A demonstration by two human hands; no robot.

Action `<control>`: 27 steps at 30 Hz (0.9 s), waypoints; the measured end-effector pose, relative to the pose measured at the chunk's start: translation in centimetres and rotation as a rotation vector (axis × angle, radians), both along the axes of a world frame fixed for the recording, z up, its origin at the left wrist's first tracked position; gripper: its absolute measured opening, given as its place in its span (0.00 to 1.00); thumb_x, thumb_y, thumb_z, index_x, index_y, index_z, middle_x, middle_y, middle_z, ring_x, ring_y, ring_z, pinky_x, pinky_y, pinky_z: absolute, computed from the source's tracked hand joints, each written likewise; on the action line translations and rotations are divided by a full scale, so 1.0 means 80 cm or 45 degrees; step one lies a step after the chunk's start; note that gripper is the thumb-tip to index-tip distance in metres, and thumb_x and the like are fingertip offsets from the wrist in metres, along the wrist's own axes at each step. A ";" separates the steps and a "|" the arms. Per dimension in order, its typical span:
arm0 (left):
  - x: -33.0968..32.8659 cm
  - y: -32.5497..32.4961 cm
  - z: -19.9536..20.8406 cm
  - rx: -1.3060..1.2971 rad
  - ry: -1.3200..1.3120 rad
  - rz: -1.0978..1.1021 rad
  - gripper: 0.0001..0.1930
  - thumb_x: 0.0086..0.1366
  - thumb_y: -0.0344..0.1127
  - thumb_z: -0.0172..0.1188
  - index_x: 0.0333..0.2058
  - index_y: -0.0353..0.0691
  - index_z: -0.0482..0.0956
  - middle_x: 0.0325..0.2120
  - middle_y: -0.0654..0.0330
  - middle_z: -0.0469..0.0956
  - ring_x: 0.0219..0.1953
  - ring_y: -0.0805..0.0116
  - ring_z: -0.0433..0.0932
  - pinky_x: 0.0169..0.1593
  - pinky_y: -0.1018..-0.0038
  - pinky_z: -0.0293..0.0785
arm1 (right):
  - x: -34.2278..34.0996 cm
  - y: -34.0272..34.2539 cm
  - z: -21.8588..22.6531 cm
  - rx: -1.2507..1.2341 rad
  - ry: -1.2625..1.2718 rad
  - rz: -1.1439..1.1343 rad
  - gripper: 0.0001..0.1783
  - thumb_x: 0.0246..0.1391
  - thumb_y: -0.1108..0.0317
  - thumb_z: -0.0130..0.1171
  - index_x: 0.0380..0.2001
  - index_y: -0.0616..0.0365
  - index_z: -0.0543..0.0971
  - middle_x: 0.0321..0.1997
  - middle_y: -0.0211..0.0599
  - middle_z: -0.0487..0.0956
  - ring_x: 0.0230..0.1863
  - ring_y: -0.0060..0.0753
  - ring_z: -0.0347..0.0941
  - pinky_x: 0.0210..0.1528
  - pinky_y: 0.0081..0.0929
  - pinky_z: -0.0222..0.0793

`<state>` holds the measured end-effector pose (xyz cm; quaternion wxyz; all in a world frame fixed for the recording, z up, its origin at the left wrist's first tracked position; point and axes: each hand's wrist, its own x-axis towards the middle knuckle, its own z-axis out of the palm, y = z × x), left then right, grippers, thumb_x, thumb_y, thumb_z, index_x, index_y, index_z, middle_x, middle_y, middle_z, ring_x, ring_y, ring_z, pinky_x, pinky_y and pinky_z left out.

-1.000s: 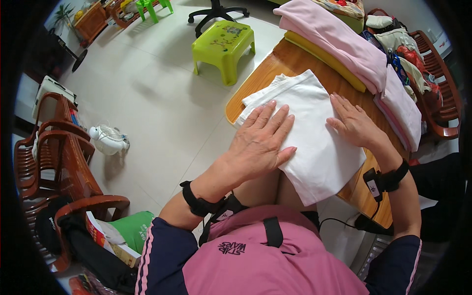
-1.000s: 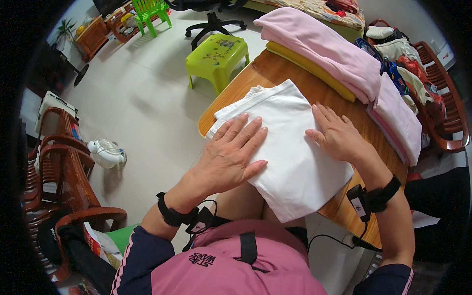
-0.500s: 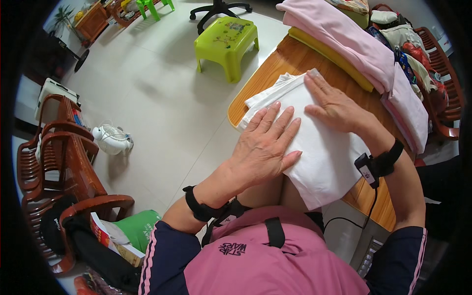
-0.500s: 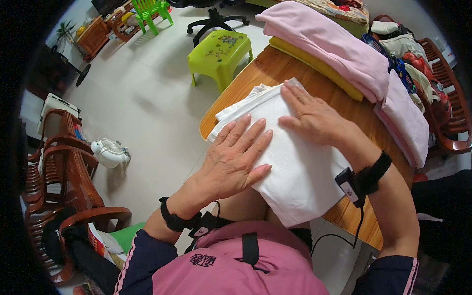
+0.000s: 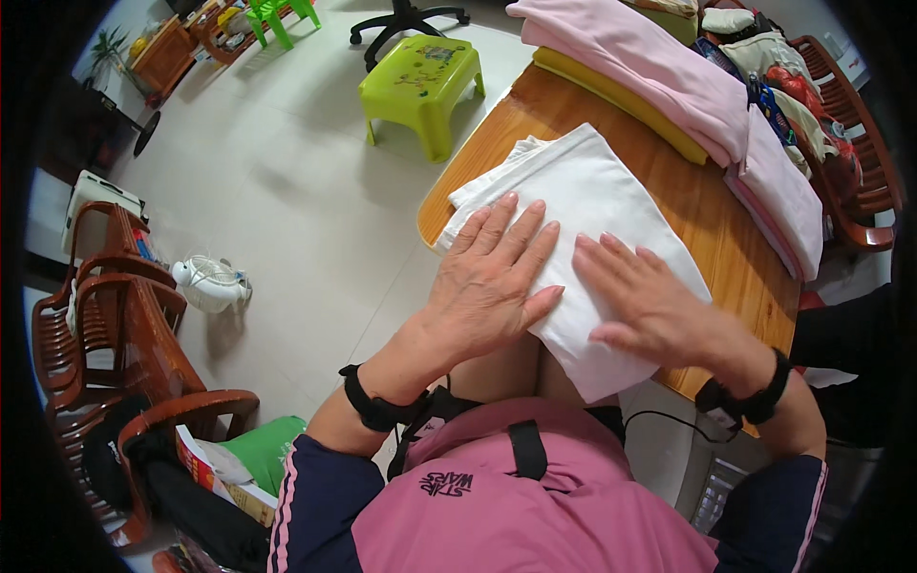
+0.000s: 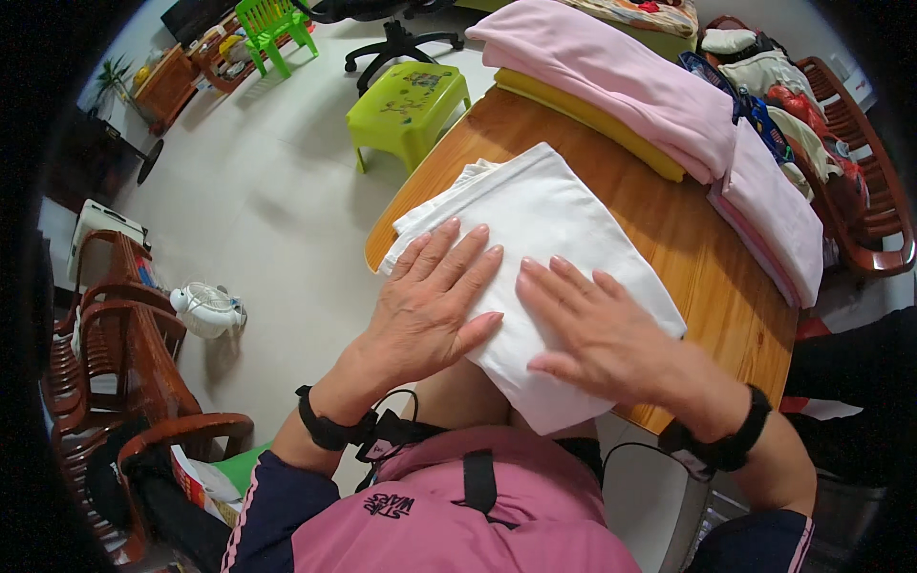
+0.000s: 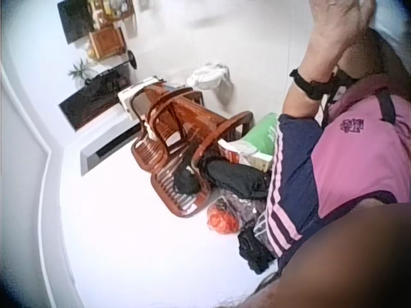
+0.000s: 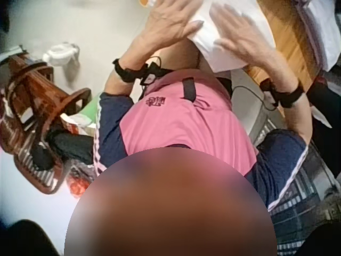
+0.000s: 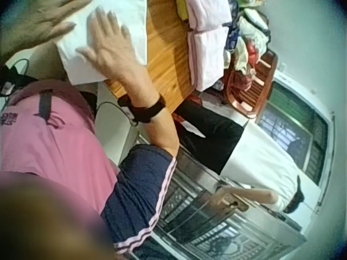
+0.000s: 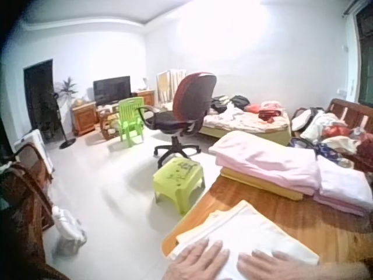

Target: The person folds a white shirt on a table by hand, smoothing the fabric after each fold.

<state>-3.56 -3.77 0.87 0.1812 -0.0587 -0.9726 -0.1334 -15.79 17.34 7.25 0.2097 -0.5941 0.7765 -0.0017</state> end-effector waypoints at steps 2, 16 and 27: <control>-0.001 -0.001 0.000 -0.010 -0.012 -0.006 0.30 0.67 0.54 0.52 0.61 0.42 0.70 0.64 0.51 0.64 0.68 0.49 0.59 0.69 0.57 0.51 | -0.001 0.006 -0.010 -0.006 0.045 -0.057 0.45 0.62 0.37 0.43 0.72 0.56 0.51 0.77 0.46 0.47 0.77 0.49 0.42 0.74 0.51 0.38; 0.007 -0.027 0.023 -0.175 0.015 0.190 0.26 0.68 0.49 0.53 0.63 0.50 0.69 0.65 0.60 0.64 0.69 0.55 0.58 0.70 0.51 0.47 | -0.040 0.061 -0.004 0.118 0.194 -0.607 0.42 0.64 0.41 0.41 0.73 0.51 0.49 0.78 0.39 0.44 0.78 0.44 0.36 0.75 0.50 0.33; 0.016 0.018 -0.014 -0.148 0.028 -0.309 0.32 0.60 0.66 0.52 0.63 0.70 0.68 0.66 0.63 0.62 0.71 0.58 0.53 0.73 0.55 0.34 | -0.007 0.051 -0.029 -0.021 0.162 -0.209 0.45 0.62 0.35 0.41 0.73 0.51 0.50 0.78 0.38 0.46 0.78 0.45 0.39 0.75 0.52 0.31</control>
